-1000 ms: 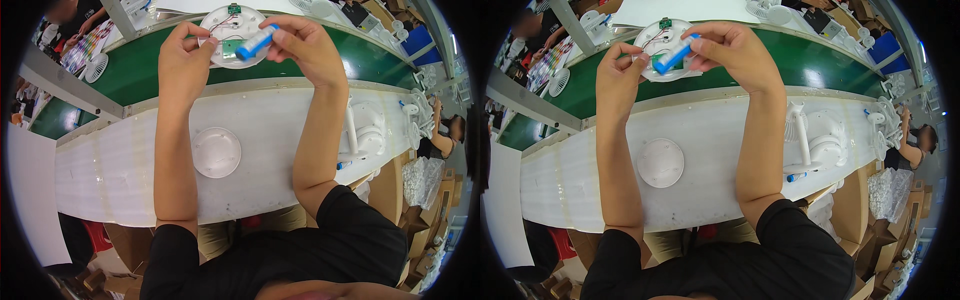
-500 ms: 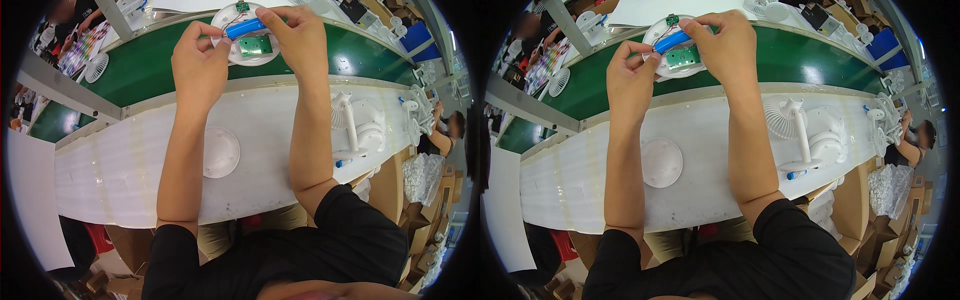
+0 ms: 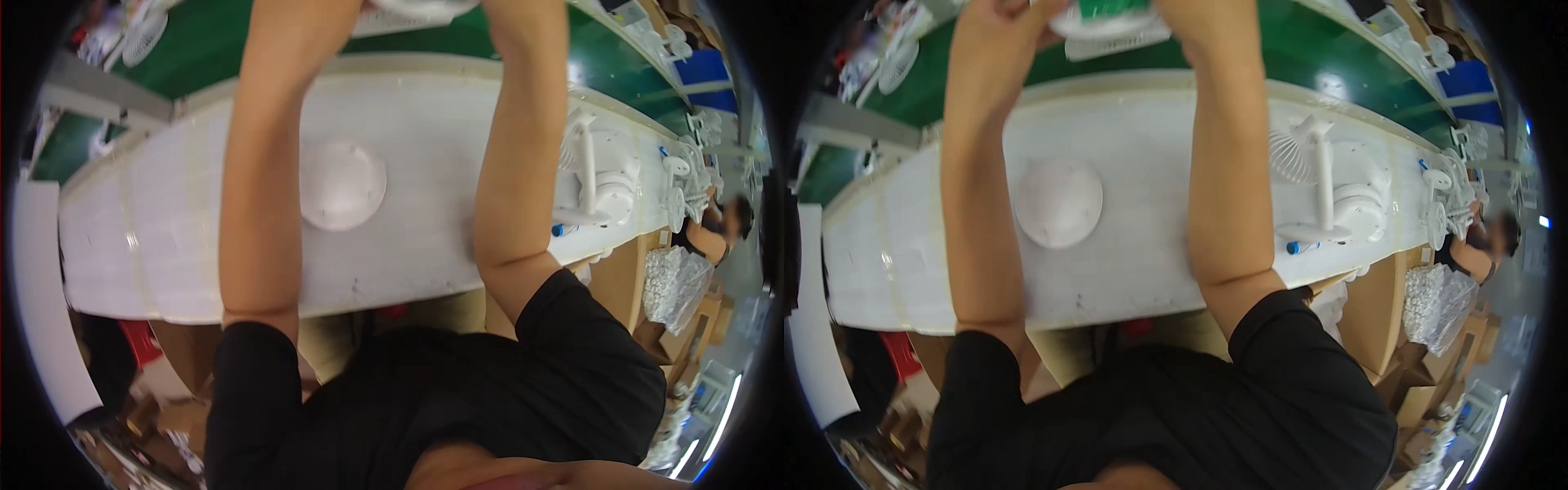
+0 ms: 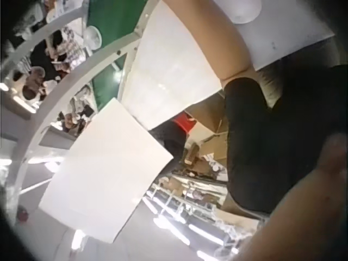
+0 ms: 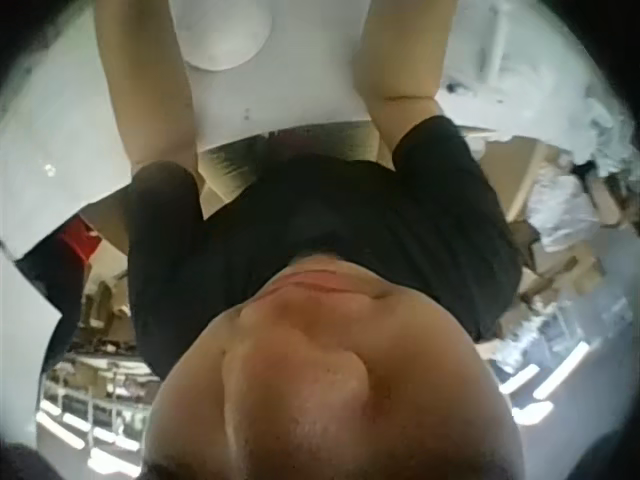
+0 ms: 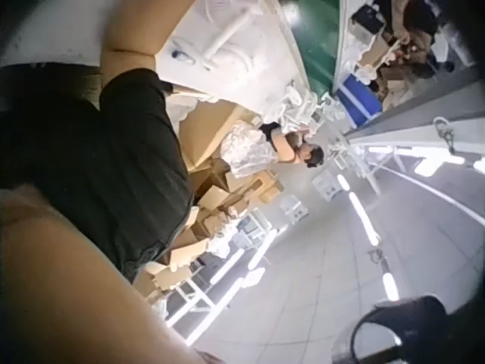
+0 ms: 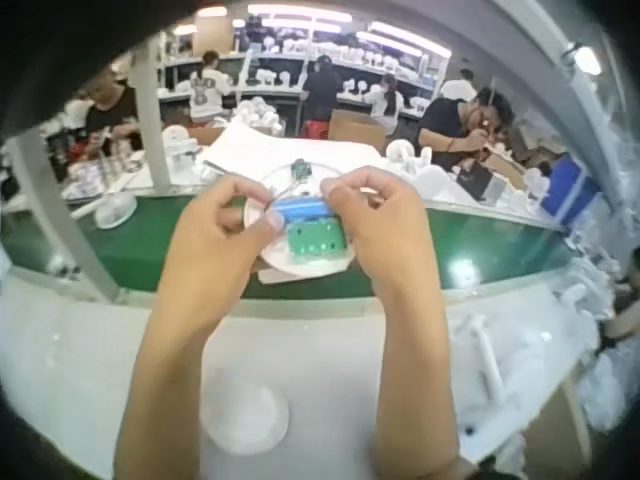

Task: Assembling portable desk fans by installing internal components and joining housing parts.

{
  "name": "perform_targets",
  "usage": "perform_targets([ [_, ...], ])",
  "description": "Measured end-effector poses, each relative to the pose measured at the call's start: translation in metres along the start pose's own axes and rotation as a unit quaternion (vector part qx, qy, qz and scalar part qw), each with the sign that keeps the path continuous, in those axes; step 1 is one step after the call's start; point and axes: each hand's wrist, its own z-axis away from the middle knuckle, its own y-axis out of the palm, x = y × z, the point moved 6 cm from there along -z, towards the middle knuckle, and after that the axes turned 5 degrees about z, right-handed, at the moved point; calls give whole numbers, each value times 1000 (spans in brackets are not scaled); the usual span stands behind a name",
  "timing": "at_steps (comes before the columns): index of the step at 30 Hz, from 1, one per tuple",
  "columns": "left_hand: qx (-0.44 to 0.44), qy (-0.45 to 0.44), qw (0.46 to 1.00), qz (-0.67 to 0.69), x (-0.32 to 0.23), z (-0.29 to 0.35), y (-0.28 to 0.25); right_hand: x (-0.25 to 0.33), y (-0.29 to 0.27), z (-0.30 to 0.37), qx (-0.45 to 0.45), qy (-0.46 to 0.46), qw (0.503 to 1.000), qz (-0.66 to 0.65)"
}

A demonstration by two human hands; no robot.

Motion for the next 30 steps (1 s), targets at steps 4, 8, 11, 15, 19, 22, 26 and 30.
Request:
perform_targets([
  [4, -38, 43, 988, 141, -3, 1, -29, 32, -6, 24, 1, -102, 994, 30],
  [8, -61, 92, 979, 169, -6, -4, -55, 64, 11, 56, 159, -205, 964, 61],
  [11, -74, 110, 975, 178, -3, -6, -70, 58, 55, 85, 362, -210, 898, 134],
  [15, -79, 125, 971, 190, 3, -2, -84, 32, 121, 118, 414, -216, 855, 226],
  [19, -39, 124, 974, 186, 10, 3, -84, 8, 131, 145, 417, -244, 805, 345],
  [22, -29, 138, 974, 178, 9, 2, -82, 5, 92, 143, 399, -164, 884, 180],
  [26, -35, 129, 975, 176, 10, 2, -77, 15, 37, 150, 194, -200, 948, 152],
  [30, -36, 121, 976, 176, 12, 0, -72, 4, 34, 183, 241, -264, 891, 281],
])
